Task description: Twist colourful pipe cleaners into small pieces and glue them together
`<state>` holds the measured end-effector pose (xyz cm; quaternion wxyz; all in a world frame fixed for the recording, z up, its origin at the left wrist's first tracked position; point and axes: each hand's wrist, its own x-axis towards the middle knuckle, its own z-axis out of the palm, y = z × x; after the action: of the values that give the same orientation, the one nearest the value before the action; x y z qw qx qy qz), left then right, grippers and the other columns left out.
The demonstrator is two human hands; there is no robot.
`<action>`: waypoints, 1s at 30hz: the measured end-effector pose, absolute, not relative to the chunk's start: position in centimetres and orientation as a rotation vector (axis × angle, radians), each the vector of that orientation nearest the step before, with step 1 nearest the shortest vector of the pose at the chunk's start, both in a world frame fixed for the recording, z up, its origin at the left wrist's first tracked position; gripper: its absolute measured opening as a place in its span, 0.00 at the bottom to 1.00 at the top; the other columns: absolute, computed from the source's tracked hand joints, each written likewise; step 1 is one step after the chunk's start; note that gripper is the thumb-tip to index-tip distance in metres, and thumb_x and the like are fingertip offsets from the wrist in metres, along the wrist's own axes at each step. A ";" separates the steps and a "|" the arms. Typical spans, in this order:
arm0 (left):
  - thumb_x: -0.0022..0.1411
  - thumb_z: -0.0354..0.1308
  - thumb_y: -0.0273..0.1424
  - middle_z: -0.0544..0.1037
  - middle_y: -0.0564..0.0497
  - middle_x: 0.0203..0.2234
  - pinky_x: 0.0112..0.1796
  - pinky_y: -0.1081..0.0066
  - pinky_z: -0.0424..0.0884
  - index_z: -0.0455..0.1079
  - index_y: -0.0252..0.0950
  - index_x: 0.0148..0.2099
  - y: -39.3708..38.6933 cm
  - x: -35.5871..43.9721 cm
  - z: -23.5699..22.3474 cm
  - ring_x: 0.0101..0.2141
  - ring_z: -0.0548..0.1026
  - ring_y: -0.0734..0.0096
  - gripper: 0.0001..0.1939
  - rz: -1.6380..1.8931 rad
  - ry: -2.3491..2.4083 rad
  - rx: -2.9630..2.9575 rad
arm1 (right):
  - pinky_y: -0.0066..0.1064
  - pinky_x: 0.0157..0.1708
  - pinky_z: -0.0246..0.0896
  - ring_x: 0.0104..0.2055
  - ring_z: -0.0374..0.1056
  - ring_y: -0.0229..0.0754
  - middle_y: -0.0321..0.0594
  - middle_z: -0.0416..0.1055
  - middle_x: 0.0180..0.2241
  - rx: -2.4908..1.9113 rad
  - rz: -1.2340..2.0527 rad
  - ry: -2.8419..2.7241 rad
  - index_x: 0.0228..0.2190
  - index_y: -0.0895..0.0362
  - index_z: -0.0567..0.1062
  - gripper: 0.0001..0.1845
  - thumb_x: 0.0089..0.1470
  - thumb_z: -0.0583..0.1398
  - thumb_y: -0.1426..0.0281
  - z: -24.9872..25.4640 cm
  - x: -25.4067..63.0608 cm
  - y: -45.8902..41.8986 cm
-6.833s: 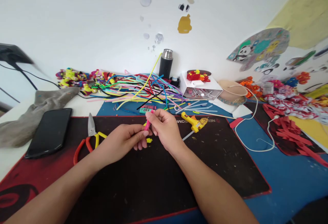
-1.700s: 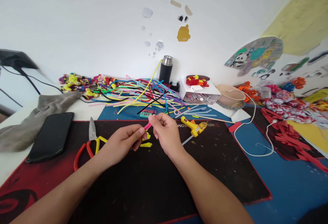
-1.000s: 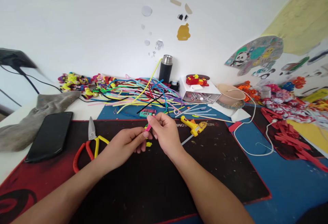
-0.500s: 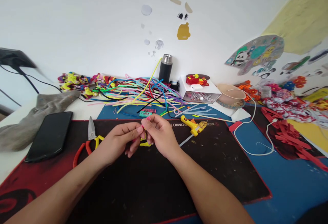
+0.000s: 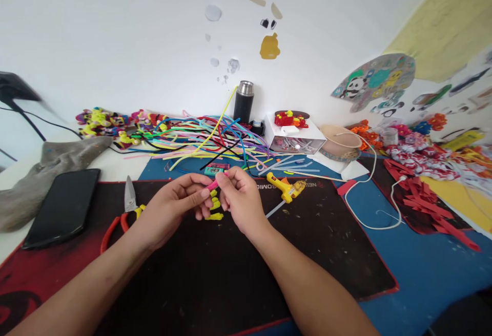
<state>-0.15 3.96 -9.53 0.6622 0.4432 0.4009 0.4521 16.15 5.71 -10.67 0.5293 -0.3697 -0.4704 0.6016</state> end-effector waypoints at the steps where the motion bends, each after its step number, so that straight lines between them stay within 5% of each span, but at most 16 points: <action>1: 0.55 0.78 0.38 0.81 0.51 0.25 0.24 0.77 0.73 0.78 0.34 0.44 4.1 -0.2 -9.5 0.23 0.78 0.71 0.19 1.057 0.884 0.935 | 0.25 0.15 0.45 0.14 0.52 0.31 0.23 0.58 0.14 -0.882 1.439 -1.108 0.28 0.52 0.66 0.23 0.56 0.68 0.50 -10.7 16.2 5.8; 7: 0.45 0.83 0.31 0.82 0.49 0.25 0.26 0.81 0.75 0.83 0.33 0.40 4.3 -0.4 -9.6 0.24 0.78 0.75 0.19 1.159 0.768 0.635 | 0.25 0.15 0.44 0.14 0.52 0.31 0.22 0.58 0.15 -0.845 1.475 -1.065 0.29 0.52 0.66 0.23 0.55 0.69 0.50 -10.8 16.1 5.7; 30: 0.50 0.78 0.21 0.83 0.49 0.24 0.26 0.83 0.78 0.82 0.31 0.36 4.7 -1.0 -9.8 0.23 0.81 0.75 0.11 1.171 0.711 0.484 | 0.26 0.17 0.52 0.16 0.59 0.32 0.29 0.70 0.20 -0.782 1.643 -1.115 0.38 0.54 0.79 0.18 0.55 0.70 0.53 -10.2 15.9 5.1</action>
<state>-0.99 4.72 -9.81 0.7475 0.2211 0.3250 0.5355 15.93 5.09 -10.17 0.4828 -0.3207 -0.4578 0.6742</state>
